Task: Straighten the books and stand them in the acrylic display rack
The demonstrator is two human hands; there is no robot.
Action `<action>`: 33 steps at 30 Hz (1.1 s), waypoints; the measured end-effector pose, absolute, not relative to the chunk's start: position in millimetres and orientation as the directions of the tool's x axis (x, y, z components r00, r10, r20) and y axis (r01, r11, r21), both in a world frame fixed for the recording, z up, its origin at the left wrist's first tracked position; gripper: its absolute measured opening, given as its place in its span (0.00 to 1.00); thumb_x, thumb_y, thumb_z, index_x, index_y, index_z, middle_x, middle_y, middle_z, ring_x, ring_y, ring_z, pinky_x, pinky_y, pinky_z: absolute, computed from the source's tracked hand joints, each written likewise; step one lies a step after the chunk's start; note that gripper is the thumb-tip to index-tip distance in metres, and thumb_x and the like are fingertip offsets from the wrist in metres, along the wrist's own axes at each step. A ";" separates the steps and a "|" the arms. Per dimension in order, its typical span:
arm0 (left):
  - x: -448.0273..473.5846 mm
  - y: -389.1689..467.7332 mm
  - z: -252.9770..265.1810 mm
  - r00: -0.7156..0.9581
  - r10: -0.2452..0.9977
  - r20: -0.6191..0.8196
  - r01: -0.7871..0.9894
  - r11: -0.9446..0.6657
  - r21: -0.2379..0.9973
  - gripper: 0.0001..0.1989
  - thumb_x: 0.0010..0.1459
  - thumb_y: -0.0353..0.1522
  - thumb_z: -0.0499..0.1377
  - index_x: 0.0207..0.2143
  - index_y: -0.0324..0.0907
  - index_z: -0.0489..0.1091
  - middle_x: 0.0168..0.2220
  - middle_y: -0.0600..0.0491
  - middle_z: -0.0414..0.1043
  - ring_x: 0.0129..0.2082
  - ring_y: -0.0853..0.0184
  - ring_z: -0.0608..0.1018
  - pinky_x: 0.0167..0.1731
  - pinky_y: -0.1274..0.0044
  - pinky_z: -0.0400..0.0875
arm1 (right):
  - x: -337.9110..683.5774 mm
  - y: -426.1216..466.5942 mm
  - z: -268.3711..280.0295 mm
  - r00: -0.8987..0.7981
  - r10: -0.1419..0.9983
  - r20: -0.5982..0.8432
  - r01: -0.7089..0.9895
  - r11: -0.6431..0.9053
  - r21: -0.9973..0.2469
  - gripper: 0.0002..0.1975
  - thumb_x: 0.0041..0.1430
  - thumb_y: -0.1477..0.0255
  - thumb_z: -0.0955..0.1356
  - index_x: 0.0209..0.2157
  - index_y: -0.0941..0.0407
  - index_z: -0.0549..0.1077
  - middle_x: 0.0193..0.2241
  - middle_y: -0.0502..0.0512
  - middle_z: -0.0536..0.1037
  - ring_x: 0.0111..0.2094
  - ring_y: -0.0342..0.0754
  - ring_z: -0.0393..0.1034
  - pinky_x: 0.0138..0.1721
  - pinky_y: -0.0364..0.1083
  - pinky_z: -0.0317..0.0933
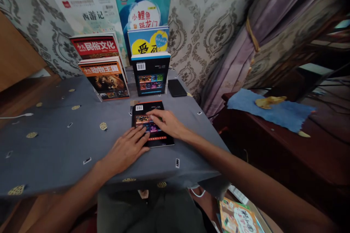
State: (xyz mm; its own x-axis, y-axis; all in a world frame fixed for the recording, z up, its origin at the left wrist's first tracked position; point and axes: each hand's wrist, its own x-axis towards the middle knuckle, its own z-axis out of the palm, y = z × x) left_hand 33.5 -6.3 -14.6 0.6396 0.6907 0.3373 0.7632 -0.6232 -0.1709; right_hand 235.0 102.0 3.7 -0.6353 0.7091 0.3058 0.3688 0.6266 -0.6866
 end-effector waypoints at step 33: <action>74.0 14.7 -10.7 0.700 0.642 0.313 0.714 -0.627 -0.312 0.28 0.69 0.49 0.50 0.55 0.35 0.69 0.54 0.39 0.76 0.55 0.52 0.76 0.52 0.62 0.71 | 256.7 163.5 -31.6 -0.548 0.738 0.394 0.556 0.673 -0.487 0.16 0.65 0.74 0.63 0.51 0.57 0.75 0.52 0.63 0.77 0.56 0.58 0.71 0.59 0.60 0.63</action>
State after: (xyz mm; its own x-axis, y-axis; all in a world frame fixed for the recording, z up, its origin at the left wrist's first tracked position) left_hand 74.0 14.7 -10.7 0.7000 0.6421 0.3125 0.7141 -0.6267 -0.3119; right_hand 256.7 163.5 -31.6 -0.5478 0.7378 0.3944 0.5563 0.6733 -0.4870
